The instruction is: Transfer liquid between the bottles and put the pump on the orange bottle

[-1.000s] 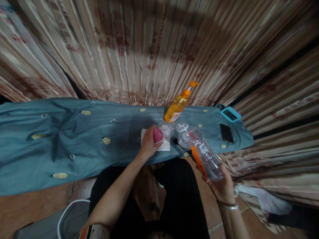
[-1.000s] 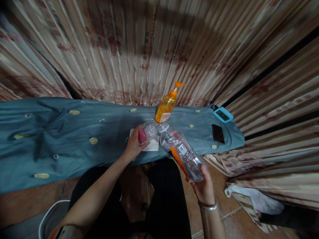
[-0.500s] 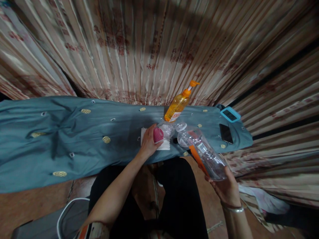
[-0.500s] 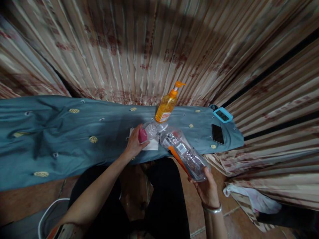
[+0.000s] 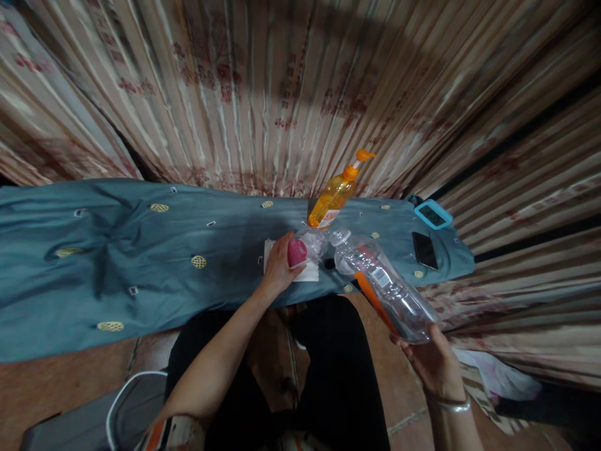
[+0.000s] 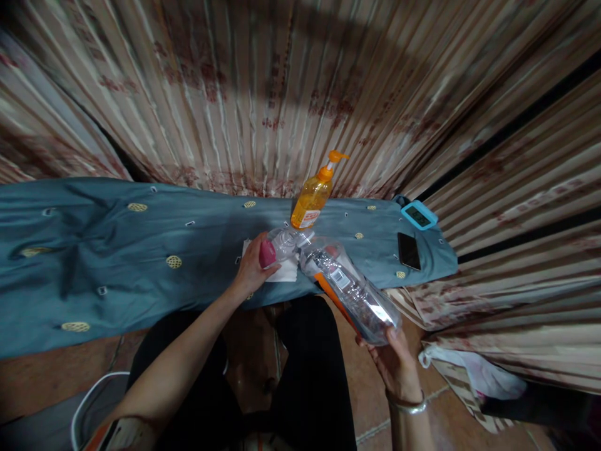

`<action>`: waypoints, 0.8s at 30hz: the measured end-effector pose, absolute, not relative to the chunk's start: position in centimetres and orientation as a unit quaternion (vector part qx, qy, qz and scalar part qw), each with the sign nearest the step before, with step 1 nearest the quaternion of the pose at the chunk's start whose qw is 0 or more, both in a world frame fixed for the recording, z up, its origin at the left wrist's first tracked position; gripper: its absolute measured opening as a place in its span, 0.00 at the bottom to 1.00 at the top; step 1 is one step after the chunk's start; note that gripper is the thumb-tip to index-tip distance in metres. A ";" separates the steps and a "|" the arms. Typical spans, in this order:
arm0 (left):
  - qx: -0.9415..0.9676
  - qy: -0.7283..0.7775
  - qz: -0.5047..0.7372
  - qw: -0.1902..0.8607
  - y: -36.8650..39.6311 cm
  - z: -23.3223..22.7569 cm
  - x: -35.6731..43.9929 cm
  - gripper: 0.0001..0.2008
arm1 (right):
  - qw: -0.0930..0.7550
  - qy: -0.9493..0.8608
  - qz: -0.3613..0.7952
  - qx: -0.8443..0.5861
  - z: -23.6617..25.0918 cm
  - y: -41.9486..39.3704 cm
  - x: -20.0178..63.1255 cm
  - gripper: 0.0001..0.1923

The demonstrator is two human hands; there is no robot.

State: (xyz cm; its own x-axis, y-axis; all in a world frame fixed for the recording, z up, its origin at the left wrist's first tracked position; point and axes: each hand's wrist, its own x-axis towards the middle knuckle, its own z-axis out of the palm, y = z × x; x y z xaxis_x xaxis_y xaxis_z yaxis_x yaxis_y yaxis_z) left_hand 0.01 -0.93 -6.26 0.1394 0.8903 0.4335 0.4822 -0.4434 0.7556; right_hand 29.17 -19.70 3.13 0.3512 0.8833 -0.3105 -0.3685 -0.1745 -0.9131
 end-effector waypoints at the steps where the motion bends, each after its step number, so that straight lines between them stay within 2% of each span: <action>1: 0.720 0.477 0.451 0.227 -0.9 -6.3 0.0 0.44 | 0.599 -0.233 0.522 -0.561 3.0 -19.9 29.2 0.20; 7: 0.725 0.477 0.444 0.223 -0.9 -6.4 -0.1 0.44 | 0.602 -0.248 0.507 -0.564 2.7 -20.4 29.1 0.26; 12: 0.720 0.484 0.441 0.230 -1.1 -6.1 0.0 0.44 | 0.610 -0.260 0.492 -0.565 2.9 -20.3 28.5 0.22; 19: 0.717 0.493 0.433 0.234 -1.2 -5.6 0.1 0.43 | 0.615 -0.275 0.475 -0.566 4.1 -20.2 26.7 0.28; 24: 0.715 0.498 0.430 0.237 -1.2 -5.6 0.3 0.43 | 0.616 -0.278 0.460 -0.575 4.7 -20.3 26.1 0.27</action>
State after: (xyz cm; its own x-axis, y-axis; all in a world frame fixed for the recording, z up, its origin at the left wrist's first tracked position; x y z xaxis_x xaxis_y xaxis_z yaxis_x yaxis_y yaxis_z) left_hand 0.29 -1.25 -5.59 0.1336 0.9159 0.3786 0.5091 -0.3912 0.7667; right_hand 26.08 -20.27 4.68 0.4215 0.8873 -0.1870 -0.2476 -0.0857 -0.9651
